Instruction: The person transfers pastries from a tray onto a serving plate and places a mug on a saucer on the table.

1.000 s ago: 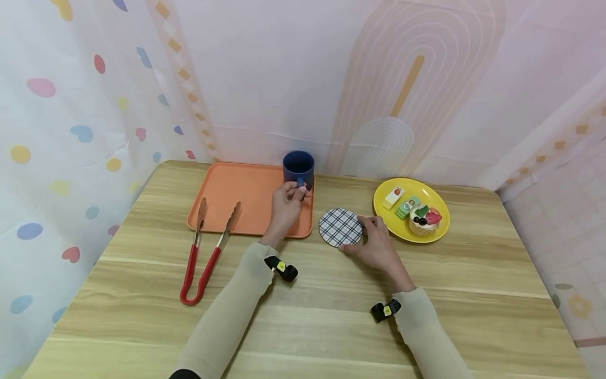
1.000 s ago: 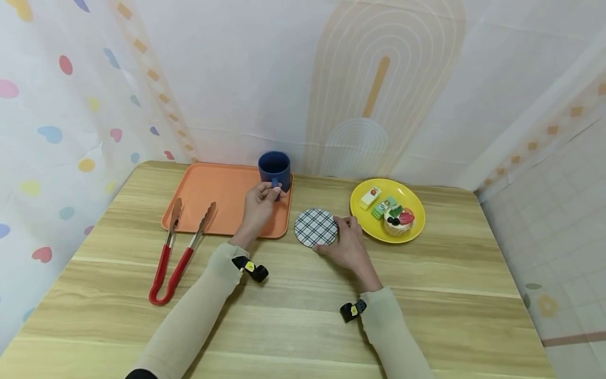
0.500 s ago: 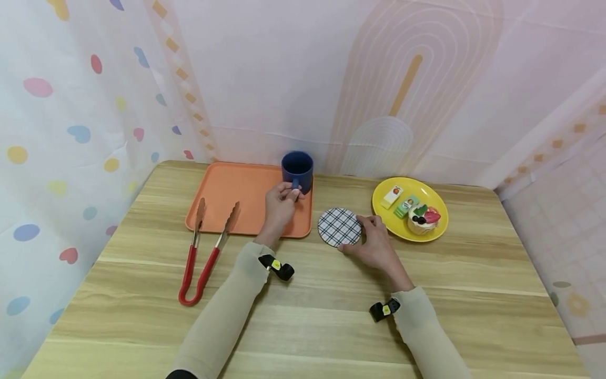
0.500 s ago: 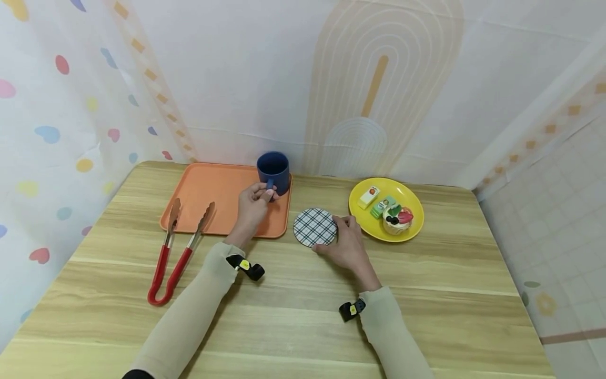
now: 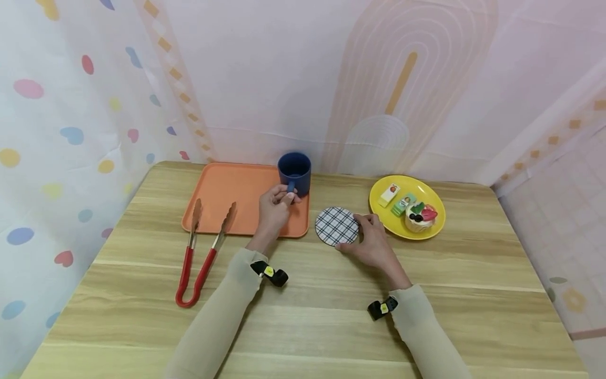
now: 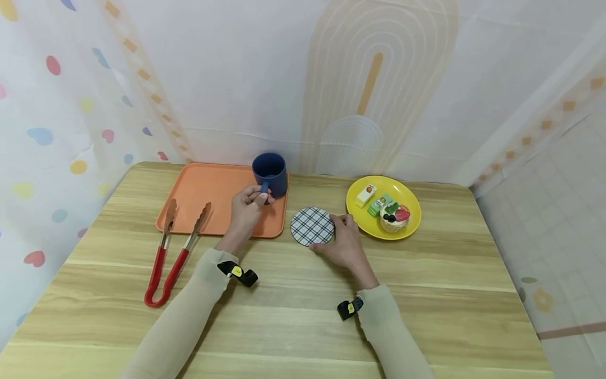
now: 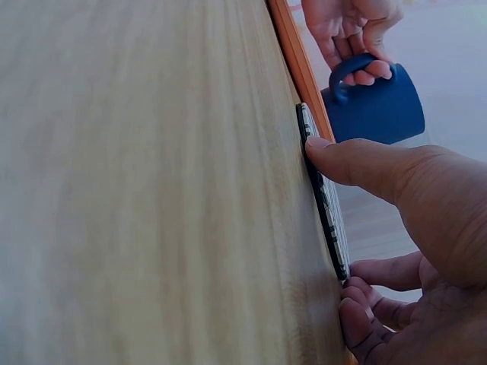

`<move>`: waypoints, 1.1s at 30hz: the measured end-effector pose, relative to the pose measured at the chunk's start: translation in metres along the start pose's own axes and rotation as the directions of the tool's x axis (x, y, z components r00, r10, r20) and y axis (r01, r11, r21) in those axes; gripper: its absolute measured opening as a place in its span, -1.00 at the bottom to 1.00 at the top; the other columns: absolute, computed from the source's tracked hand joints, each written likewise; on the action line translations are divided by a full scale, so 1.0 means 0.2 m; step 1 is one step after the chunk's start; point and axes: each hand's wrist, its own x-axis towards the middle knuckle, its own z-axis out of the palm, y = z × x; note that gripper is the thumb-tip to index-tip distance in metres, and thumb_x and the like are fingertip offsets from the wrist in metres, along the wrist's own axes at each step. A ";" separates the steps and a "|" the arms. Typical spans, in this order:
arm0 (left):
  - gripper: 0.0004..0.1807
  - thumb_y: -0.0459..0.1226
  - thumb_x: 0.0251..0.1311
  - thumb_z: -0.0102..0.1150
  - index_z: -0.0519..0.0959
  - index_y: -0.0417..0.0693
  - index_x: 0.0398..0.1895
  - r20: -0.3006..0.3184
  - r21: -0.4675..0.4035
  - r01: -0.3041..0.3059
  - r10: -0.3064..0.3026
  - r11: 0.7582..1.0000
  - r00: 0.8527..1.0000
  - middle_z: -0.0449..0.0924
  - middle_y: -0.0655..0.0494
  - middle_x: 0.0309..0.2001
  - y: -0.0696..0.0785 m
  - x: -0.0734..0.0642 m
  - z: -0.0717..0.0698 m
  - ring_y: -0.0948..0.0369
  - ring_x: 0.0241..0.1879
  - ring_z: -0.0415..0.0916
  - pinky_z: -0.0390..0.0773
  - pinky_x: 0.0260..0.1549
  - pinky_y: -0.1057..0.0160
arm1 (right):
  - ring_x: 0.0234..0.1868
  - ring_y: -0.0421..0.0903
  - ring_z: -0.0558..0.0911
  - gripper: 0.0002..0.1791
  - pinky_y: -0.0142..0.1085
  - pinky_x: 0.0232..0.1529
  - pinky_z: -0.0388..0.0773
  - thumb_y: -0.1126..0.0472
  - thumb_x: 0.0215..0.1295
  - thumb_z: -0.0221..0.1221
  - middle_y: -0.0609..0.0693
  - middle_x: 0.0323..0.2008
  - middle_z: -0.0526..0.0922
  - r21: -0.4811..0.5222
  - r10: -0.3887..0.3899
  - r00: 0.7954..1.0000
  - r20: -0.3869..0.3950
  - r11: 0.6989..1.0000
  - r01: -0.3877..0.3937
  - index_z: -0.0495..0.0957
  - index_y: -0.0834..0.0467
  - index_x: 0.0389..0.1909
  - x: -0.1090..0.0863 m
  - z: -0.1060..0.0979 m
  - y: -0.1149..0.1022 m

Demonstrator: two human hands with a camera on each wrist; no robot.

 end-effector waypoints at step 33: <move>-0.89 -0.50 0.42 0.08 0.60 -0.35 -0.12 0.202 -0.055 -0.035 0.046 0.998 0.978 0.69 0.13 -0.42 0.14 -0.19 0.04 0.27 -0.32 0.68 0.65 -0.04 0.37 | 0.23 0.12 0.41 0.07 0.03 0.29 0.45 -0.04 0.12 0.51 0.21 0.38 0.21 0.017 -0.015 1.000 0.005 1.000 0.015 0.19 0.23 0.56 -0.01 -0.01 -0.02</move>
